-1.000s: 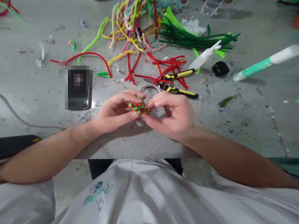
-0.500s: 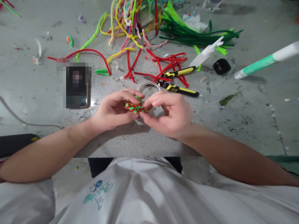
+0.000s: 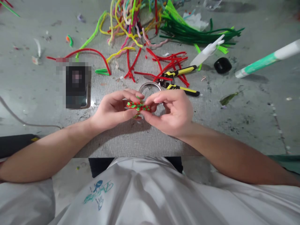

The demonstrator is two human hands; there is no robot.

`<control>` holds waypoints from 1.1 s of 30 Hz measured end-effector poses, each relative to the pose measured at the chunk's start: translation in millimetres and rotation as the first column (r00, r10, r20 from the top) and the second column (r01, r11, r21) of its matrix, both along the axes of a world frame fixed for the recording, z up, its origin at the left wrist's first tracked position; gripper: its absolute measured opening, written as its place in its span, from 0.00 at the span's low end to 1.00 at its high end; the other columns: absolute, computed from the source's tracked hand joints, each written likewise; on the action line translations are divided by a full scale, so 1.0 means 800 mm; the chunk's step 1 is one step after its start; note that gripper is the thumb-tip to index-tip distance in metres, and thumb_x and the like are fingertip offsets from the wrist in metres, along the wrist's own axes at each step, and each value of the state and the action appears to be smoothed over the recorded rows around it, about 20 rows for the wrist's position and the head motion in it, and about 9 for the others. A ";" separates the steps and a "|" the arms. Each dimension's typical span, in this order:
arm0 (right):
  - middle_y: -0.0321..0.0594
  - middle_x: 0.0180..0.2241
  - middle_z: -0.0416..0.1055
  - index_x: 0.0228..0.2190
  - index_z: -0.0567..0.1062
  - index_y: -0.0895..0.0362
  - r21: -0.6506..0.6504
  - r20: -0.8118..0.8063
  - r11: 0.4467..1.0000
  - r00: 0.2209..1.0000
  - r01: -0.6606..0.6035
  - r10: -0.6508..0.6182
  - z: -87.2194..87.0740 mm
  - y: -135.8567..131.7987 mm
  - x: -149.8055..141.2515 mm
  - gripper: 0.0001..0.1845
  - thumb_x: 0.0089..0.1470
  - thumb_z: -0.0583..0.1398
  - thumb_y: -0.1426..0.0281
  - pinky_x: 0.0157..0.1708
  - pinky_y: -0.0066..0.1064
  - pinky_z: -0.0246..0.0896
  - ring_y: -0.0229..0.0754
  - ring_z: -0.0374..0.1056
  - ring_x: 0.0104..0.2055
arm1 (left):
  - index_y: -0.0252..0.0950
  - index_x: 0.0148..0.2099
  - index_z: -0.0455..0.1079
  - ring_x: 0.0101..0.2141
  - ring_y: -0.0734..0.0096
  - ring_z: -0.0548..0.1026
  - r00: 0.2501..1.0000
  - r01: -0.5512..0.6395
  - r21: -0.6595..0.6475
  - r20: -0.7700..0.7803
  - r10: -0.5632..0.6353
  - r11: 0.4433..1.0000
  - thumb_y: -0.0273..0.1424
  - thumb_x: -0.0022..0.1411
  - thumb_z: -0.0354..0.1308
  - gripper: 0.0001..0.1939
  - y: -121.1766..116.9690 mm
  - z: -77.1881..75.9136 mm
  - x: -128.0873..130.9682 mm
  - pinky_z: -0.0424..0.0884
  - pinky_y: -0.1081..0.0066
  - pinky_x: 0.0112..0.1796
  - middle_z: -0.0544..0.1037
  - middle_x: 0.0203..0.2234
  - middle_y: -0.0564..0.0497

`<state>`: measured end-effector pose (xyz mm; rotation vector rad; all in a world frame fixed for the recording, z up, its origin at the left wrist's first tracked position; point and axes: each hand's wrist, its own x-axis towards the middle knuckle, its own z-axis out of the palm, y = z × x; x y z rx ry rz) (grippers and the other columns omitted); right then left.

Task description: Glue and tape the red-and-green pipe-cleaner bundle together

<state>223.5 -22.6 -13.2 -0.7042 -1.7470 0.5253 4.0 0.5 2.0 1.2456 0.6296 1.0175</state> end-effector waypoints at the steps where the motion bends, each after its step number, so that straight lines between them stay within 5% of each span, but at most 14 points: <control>1: 0.36 0.41 0.83 0.49 0.71 0.44 0.002 -0.002 1.000 1.000 0.002 -0.002 0.000 0.000 -0.001 0.18 0.64 0.70 0.70 0.30 0.39 0.83 0.42 0.80 0.32 | 0.39 0.41 0.87 0.50 0.59 0.87 1.000 0.001 -0.009 -0.002 -0.001 1.000 0.33 0.58 0.83 0.10 0.000 0.000 -0.001 0.86 0.62 0.52 0.88 0.48 0.42; 9: 0.37 0.39 0.82 0.49 0.72 0.44 0.007 0.006 1.000 1.000 0.016 -0.016 0.000 0.003 0.002 0.15 0.67 0.70 0.67 0.30 0.39 0.82 0.43 0.80 0.33 | 0.42 0.44 0.89 0.50 0.61 0.87 0.999 0.042 -0.032 0.006 -0.042 0.999 0.31 0.59 0.82 0.10 0.002 -0.001 -0.002 0.88 0.68 0.46 0.89 0.50 0.45; 14: 0.33 0.40 0.84 0.55 0.71 0.43 -0.009 -0.084 0.992 0.989 -0.125 0.124 0.006 0.023 0.017 0.23 0.66 0.72 0.54 0.34 0.33 0.81 0.39 0.80 0.34 | 0.43 0.44 0.88 0.43 0.67 0.89 0.997 0.043 -0.207 0.069 -0.029 0.977 0.32 0.57 0.84 0.13 0.003 0.001 0.000 0.89 0.71 0.43 0.90 0.48 0.49; 17: 0.31 0.38 0.83 0.53 0.72 0.44 -0.008 -0.164 0.996 0.983 -0.089 0.087 0.006 0.050 0.043 0.14 0.75 0.62 0.51 0.36 0.30 0.78 0.36 0.79 0.34 | 0.41 0.44 0.88 0.40 0.65 0.89 0.993 0.071 -0.319 0.117 -0.035 0.945 0.32 0.57 0.83 0.13 0.008 0.001 -0.002 0.90 0.70 0.39 0.91 0.43 0.50; 21: 0.32 0.36 0.83 0.51 0.71 0.47 -0.178 0.092 0.969 0.983 0.172 -0.158 -0.003 0.082 0.084 0.14 0.70 0.67 0.59 0.33 0.32 0.74 0.39 0.76 0.31 | 0.40 0.45 0.86 0.42 0.61 0.91 0.976 0.129 -0.359 0.211 -0.054 0.925 0.28 0.58 0.80 0.13 0.014 0.000 -0.003 0.89 0.73 0.36 0.91 0.41 0.51; 26: 0.44 0.48 0.85 0.54 0.75 0.49 -0.285 0.516 0.908 0.848 0.306 -0.124 0.005 0.082 0.090 0.23 0.58 0.71 0.69 0.51 0.45 0.77 0.52 0.80 0.47 | 0.38 0.41 0.84 0.39 0.62 0.90 0.979 0.105 -0.428 0.204 -0.018 0.898 0.23 0.56 0.74 0.10 0.010 0.009 0.004 0.87 0.74 0.34 0.90 0.39 0.51; 29: 0.45 0.49 0.84 0.54 0.75 0.49 -0.324 0.557 0.900 0.828 0.291 -0.067 0.017 0.071 0.073 0.23 0.58 0.69 0.71 0.54 0.49 0.76 0.53 0.79 0.49 | 0.38 0.41 0.83 0.38 0.62 0.90 0.979 0.103 -0.472 0.202 -0.006 0.876 0.22 0.55 0.72 0.10 0.006 0.016 0.007 0.85 0.74 0.33 0.90 0.39 0.50; 33: 0.43 0.44 0.83 0.48 0.75 0.52 -0.470 0.419 0.873 0.904 0.131 0.089 0.018 0.056 0.049 0.14 0.63 0.66 0.62 0.42 0.39 0.73 0.46 0.77 0.41 | 0.39 0.42 0.83 0.38 0.64 0.89 0.969 0.173 -0.477 0.239 -0.062 0.862 0.23 0.56 0.73 0.11 0.006 0.017 0.002 0.85 0.74 0.33 0.91 0.43 0.50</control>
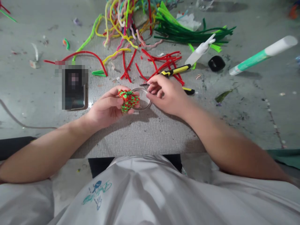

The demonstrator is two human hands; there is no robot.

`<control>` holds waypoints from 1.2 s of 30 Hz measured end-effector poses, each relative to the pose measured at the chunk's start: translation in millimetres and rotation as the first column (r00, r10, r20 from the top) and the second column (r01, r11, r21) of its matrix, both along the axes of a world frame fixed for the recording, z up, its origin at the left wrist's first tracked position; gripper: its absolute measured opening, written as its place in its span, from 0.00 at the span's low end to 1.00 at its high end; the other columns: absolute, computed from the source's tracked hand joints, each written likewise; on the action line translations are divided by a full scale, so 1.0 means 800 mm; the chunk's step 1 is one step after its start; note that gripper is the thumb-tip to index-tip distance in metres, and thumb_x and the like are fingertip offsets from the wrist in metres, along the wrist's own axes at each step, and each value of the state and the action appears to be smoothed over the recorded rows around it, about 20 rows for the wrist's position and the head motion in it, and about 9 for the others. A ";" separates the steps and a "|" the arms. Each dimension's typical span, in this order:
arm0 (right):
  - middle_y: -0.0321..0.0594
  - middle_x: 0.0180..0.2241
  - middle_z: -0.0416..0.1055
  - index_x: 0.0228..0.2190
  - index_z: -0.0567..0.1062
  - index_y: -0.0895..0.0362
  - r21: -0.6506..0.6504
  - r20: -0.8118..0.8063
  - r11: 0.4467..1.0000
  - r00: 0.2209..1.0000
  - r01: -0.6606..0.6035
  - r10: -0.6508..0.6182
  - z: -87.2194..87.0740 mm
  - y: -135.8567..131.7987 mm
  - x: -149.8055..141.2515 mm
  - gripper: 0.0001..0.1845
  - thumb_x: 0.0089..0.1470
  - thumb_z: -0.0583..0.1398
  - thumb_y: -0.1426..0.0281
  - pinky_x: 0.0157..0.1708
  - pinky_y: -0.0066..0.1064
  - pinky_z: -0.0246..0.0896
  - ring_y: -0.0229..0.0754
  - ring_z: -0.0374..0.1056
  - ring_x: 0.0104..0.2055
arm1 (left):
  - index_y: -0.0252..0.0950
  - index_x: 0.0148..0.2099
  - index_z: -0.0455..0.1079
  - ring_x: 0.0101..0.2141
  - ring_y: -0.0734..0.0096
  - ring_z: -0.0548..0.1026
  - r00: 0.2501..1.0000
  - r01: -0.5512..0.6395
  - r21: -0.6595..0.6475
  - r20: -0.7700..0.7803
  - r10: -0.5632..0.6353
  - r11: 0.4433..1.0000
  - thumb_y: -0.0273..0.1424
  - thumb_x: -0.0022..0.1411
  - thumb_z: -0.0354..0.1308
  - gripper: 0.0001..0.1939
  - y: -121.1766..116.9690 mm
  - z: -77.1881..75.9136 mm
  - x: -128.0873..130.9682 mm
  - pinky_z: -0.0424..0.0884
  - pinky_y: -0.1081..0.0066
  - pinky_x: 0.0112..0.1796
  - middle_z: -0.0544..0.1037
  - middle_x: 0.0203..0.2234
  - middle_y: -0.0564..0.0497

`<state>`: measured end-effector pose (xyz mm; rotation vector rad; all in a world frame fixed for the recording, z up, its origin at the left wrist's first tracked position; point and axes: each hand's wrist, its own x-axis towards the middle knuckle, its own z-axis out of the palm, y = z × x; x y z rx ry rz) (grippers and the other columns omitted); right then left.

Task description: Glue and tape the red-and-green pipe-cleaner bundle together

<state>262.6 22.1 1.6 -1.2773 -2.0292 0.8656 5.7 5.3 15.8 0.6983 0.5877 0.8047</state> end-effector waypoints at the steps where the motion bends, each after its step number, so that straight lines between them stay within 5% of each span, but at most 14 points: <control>1: 0.43 0.43 0.82 0.45 0.75 0.52 -0.021 -0.040 0.999 0.999 -0.034 0.033 0.000 -0.003 -0.004 0.12 0.65 0.65 0.59 0.40 0.37 0.71 0.44 0.76 0.39 | 0.39 0.42 0.83 0.38 0.64 0.89 1.000 0.021 -0.001 0.004 -0.021 1.000 0.24 0.56 0.74 0.11 0.000 -0.001 -0.002 0.85 0.74 0.34 0.91 0.44 0.50; 5: 0.39 0.35 0.79 0.34 0.75 0.53 -0.061 -0.022 0.997 0.999 -0.039 0.037 0.008 -0.004 -0.007 0.11 0.67 0.62 0.60 0.36 0.35 0.63 0.40 0.70 0.34 | 0.39 0.43 0.81 0.39 0.63 0.89 0.999 0.038 -0.031 -0.023 -0.039 0.999 0.25 0.56 0.75 0.12 0.001 -0.008 -0.004 0.87 0.71 0.37 0.90 0.43 0.50; 9: 0.36 0.23 0.73 0.24 0.73 0.54 -0.323 0.207 0.940 0.978 0.106 -0.039 0.031 0.004 -0.002 0.15 0.64 0.63 0.70 0.33 0.36 0.56 0.40 0.66 0.27 | 0.37 0.43 0.83 0.39 0.65 0.89 0.998 0.020 -0.047 -0.054 -0.022 0.999 0.24 0.58 0.74 0.10 0.000 -0.010 0.001 0.86 0.75 0.37 0.90 0.39 0.50; 11: 0.36 0.22 0.73 0.22 0.72 0.54 -0.357 0.312 0.918 0.948 0.172 -0.057 0.039 0.006 -0.002 0.17 0.63 0.63 0.73 0.34 0.37 0.56 0.40 0.66 0.27 | 0.37 0.42 0.84 0.38 0.66 0.90 0.998 0.016 -0.051 -0.054 -0.019 0.999 0.25 0.57 0.74 0.09 -0.001 -0.010 0.002 0.86 0.77 0.36 0.90 0.38 0.50; 15: 0.37 0.25 0.72 0.26 0.72 0.54 -0.200 0.475 0.957 0.875 0.210 -0.093 0.038 0.004 -0.007 0.13 0.62 0.64 0.75 0.36 0.38 0.53 0.42 0.64 0.29 | 0.37 0.41 0.84 0.38 0.66 0.90 0.998 0.010 -0.066 -0.057 -0.013 0.998 0.25 0.57 0.76 0.09 -0.001 -0.009 0.002 0.86 0.77 0.36 0.90 0.39 0.49; 18: 0.44 0.32 0.77 0.29 0.76 0.54 0.002 0.518 0.992 0.849 0.124 -0.107 0.028 0.001 -0.006 0.09 0.63 0.62 0.75 0.38 0.40 0.53 0.47 0.68 0.36 | 0.36 0.41 0.84 0.37 0.65 0.90 0.998 0.002 -0.075 -0.062 -0.007 0.997 0.24 0.57 0.76 0.10 -0.001 -0.009 0.001 0.86 0.77 0.36 0.90 0.39 0.49; 22: 0.47 0.37 0.81 0.30 0.79 0.54 0.083 0.435 0.996 0.898 0.039 -0.071 0.019 0.001 -0.001 0.10 0.63 0.61 0.74 0.41 0.41 0.58 0.50 0.72 0.40 | 0.36 0.41 0.84 0.37 0.65 0.90 0.999 0.009 -0.080 -0.052 -0.013 0.997 0.23 0.57 0.75 0.09 -0.001 -0.008 0.001 0.86 0.76 0.35 0.90 0.39 0.49; 27: 0.39 0.32 0.82 0.25 0.79 0.53 -0.037 0.182 0.994 0.979 0.099 -0.090 0.017 -0.003 0.000 0.11 0.58 0.69 0.73 0.43 0.40 0.64 0.45 0.73 0.36 | 0.36 0.41 0.83 0.37 0.65 0.90 0.998 0.026 -0.109 -0.057 -0.033 0.994 0.23 0.56 0.74 0.09 -0.001 -0.006 0.001 0.86 0.76 0.36 0.90 0.39 0.50; 36: 0.32 0.24 0.72 0.23 0.72 0.53 -0.165 -0.001 0.966 0.979 0.199 -0.202 0.021 0.003 0.000 0.18 0.53 0.76 0.67 0.35 0.36 0.63 0.39 0.64 0.28 | 0.36 0.41 0.83 0.36 0.66 0.90 0.996 0.005 -0.117 -0.088 -0.015 0.993 0.24 0.54 0.75 0.11 -0.001 -0.003 0.002 0.86 0.78 0.36 0.90 0.38 0.50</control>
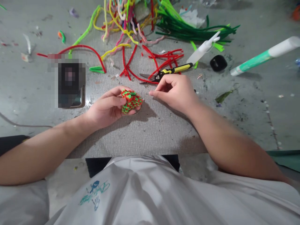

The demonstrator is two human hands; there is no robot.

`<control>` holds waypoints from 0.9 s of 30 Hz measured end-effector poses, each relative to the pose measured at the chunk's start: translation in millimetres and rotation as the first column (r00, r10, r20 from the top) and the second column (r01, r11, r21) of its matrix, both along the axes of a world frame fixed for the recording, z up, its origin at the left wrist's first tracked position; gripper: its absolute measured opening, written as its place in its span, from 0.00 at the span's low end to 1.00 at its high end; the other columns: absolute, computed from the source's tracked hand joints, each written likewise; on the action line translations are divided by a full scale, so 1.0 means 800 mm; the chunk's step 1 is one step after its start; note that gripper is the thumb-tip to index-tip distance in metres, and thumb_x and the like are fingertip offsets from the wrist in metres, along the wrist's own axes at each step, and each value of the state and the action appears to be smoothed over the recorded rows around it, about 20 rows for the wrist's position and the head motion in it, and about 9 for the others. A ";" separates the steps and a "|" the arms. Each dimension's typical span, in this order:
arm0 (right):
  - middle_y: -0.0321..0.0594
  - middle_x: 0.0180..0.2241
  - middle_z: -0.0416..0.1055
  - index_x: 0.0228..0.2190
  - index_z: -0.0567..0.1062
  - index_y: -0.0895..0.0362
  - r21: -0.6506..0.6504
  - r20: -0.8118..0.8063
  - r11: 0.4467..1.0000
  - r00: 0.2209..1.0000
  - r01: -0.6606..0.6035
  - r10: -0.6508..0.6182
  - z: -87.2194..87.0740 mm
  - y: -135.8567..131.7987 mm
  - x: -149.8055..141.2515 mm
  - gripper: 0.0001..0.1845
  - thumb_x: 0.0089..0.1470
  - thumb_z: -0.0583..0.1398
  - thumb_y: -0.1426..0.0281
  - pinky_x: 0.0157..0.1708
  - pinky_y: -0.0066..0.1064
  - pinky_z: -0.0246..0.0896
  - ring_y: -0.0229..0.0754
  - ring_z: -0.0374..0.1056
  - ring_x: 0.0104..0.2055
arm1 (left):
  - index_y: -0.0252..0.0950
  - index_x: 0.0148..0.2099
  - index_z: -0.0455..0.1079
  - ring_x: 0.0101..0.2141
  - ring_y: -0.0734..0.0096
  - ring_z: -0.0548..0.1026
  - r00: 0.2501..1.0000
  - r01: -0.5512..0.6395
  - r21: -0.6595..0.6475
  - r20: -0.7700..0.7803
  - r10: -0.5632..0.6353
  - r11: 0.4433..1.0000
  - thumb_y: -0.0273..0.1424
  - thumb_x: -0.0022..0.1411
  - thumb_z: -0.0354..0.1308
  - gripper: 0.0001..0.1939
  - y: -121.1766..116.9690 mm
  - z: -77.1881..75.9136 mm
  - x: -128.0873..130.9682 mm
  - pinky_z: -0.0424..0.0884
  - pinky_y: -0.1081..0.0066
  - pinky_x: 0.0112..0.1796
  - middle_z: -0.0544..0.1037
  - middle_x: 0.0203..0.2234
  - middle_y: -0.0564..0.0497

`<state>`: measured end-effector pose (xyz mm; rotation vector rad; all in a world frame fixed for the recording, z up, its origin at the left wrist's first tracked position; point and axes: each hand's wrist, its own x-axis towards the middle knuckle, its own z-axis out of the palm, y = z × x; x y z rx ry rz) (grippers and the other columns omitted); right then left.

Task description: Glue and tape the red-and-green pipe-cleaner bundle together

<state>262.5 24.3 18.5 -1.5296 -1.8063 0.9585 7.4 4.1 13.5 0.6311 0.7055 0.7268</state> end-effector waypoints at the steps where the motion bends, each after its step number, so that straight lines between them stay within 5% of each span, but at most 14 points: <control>1: 0.32 0.23 0.70 0.23 0.72 0.53 -0.006 -0.007 1.000 1.000 0.006 -0.006 0.000 0.002 0.000 0.18 0.52 0.76 0.66 0.34 0.36 0.62 0.38 0.62 0.28 | 0.36 0.41 0.83 0.36 0.66 0.90 1.000 0.007 0.004 0.002 -0.007 1.000 0.24 0.54 0.75 0.11 0.000 0.000 0.000 0.86 0.78 0.36 0.90 0.38 0.50; 9: 0.35 0.23 0.58 0.24 0.59 0.50 0.120 0.198 0.993 0.980 -0.010 -0.015 0.003 0.003 0.005 0.26 0.69 0.61 0.52 0.38 0.39 0.57 0.43 0.58 0.31 | 0.37 0.40 0.82 0.36 0.67 0.89 1.000 0.003 0.029 0.000 -0.003 1.000 0.24 0.56 0.73 0.09 0.001 -0.002 0.000 0.86 0.76 0.35 0.90 0.38 0.50; 15: 0.38 0.23 0.58 0.21 0.56 0.50 0.133 0.246 0.991 0.969 -0.030 -0.004 0.004 0.008 0.015 0.38 0.69 0.52 0.35 0.40 0.41 0.57 0.46 0.60 0.32 | 0.36 0.42 0.81 0.38 0.65 0.89 1.000 0.026 0.024 0.000 -0.026 0.999 0.26 0.57 0.73 0.09 0.002 -0.004 -0.003 0.86 0.75 0.37 0.90 0.40 0.49; 22: 0.48 0.44 0.82 0.33 0.81 0.49 0.211 0.139 0.977 0.990 -0.019 -0.011 -0.001 0.021 0.029 0.12 0.69 0.61 0.63 0.53 0.48 0.68 0.57 0.77 0.52 | 0.38 0.42 0.80 0.37 0.66 0.90 1.000 0.028 0.027 -0.001 -0.028 0.999 0.26 0.57 0.73 0.10 0.003 -0.004 -0.003 0.86 0.76 0.37 0.90 0.40 0.51; 27: 0.43 0.36 0.80 0.33 0.78 0.49 0.156 -0.057 0.981 0.993 0.112 -0.104 -0.005 0.025 0.034 0.13 0.63 0.70 0.56 0.42 0.44 0.72 0.53 0.79 0.43 | 0.37 0.41 0.79 0.37 0.65 0.89 1.000 0.021 0.022 -0.010 -0.021 1.000 0.26 0.56 0.73 0.10 0.002 -0.003 -0.002 0.86 0.75 0.36 0.89 0.39 0.50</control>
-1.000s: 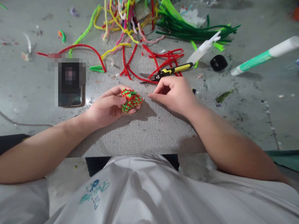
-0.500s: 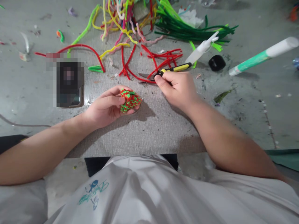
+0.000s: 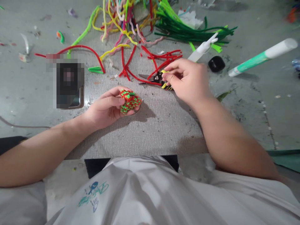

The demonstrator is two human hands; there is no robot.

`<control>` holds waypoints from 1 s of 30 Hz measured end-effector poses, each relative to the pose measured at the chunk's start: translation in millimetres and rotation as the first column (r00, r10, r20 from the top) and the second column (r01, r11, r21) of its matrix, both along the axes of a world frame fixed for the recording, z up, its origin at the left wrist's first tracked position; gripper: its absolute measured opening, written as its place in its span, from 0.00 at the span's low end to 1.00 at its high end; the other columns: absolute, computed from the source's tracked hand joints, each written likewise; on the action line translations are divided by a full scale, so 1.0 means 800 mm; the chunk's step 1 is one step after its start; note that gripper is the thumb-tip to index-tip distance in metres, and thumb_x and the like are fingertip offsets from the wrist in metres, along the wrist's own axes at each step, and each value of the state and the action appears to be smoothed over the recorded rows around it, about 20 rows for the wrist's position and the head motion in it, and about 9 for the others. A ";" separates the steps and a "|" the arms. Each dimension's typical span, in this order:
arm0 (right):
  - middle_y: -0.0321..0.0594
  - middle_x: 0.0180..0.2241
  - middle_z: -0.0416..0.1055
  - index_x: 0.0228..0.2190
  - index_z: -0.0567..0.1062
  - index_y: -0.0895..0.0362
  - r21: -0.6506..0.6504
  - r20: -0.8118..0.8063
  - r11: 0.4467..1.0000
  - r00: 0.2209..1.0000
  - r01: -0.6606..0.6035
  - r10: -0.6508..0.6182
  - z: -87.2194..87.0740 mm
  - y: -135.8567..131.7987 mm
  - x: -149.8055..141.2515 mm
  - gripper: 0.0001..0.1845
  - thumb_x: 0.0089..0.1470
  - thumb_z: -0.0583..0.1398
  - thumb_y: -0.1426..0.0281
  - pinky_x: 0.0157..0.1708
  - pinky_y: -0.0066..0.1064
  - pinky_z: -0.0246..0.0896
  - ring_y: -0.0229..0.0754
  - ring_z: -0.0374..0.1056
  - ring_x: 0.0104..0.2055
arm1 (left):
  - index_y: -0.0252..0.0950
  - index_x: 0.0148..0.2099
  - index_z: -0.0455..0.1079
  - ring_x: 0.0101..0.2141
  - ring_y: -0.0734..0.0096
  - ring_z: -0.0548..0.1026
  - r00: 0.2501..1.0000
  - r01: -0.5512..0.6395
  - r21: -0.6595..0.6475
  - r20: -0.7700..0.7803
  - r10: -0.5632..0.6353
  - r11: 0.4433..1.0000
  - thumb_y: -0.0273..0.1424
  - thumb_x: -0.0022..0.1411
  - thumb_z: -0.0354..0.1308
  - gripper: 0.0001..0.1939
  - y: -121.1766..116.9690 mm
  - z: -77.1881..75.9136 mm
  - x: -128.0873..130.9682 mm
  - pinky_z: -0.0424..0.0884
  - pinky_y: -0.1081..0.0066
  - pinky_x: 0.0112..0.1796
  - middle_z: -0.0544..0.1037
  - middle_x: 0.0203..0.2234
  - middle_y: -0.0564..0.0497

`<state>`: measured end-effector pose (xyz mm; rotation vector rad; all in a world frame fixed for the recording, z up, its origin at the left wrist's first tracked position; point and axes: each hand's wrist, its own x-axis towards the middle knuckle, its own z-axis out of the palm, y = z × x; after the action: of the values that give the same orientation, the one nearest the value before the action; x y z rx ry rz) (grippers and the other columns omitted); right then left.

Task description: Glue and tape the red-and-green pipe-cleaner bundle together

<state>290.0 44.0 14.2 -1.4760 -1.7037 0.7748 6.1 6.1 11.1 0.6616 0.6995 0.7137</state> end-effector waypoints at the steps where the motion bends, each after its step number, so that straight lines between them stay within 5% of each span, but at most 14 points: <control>1: 0.41 0.33 0.79 0.32 0.76 0.49 -0.011 -0.046 0.999 0.998 0.030 -0.030 0.000 0.000 0.000 0.17 0.62 0.71 0.51 0.39 0.43 0.72 0.50 0.78 0.39 | 0.37 0.41 0.80 0.37 0.65 0.89 1.000 -0.004 -0.005 0.007 0.004 1.000 0.26 0.56 0.74 0.10 0.000 0.000 0.000 0.86 0.76 0.36 0.89 0.38 0.50; 6: 0.40 0.29 0.75 0.29 0.73 0.48 0.050 -0.159 0.990 0.980 0.129 -0.120 0.005 0.002 0.001 0.27 0.59 0.71 0.41 0.37 0.43 0.68 0.44 0.70 0.32 | 0.36 0.41 0.80 0.37 0.64 0.89 1.000 -0.009 -0.009 0.022 0.009 1.000 0.25 0.55 0.75 0.11 0.001 -0.001 0.000 0.86 0.75 0.36 0.89 0.39 0.48; 16: 0.36 0.33 0.68 0.30 0.61 0.47 -0.039 -0.420 0.993 0.899 0.114 -0.120 -0.012 0.020 0.018 0.24 0.52 0.72 0.55 0.35 0.41 0.67 0.43 0.69 0.35 | 0.37 0.42 0.80 0.38 0.63 0.90 1.000 0.000 -0.015 0.024 0.000 1.000 0.27 0.55 0.76 0.13 0.001 -0.002 -0.003 0.86 0.74 0.38 0.89 0.39 0.48; 20: 0.35 0.31 0.65 0.32 0.62 0.46 0.002 -0.401 0.996 0.912 0.095 -0.086 -0.019 0.025 0.025 0.23 0.52 0.71 0.53 0.39 0.44 0.71 0.46 0.71 0.36 | 0.36 0.42 0.79 0.37 0.62 0.90 1.000 0.003 -0.017 0.021 -0.002 1.000 0.26 0.54 0.76 0.13 0.001 -0.001 -0.002 0.86 0.74 0.36 0.89 0.39 0.47; 26: 0.38 0.33 0.66 0.40 0.69 0.43 0.058 -0.335 0.982 0.930 0.181 -0.152 -0.011 0.017 0.016 0.24 0.57 0.69 0.42 0.48 0.43 0.74 0.53 0.75 0.57 | 0.36 0.42 0.79 0.38 0.61 0.90 1.000 0.017 -0.007 0.017 -0.017 1.000 0.27 0.56 0.75 0.12 0.002 -0.001 -0.002 0.86 0.73 0.38 0.89 0.39 0.47; 30: 0.39 0.35 0.70 0.40 0.69 0.43 0.033 -0.276 0.989 0.952 0.144 -0.130 -0.005 0.011 0.011 0.27 0.59 0.65 0.36 0.48 0.41 0.73 0.50 0.74 0.56 | 0.37 0.42 0.80 0.38 0.62 0.90 0.999 0.032 -0.005 0.014 -0.032 0.999 0.27 0.56 0.75 0.11 0.002 -0.001 -0.003 0.86 0.73 0.37 0.89 0.39 0.48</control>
<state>298.8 52.7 10.2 -1.3655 -1.3894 0.8116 4.0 7.5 10.2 0.6612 0.6768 0.6859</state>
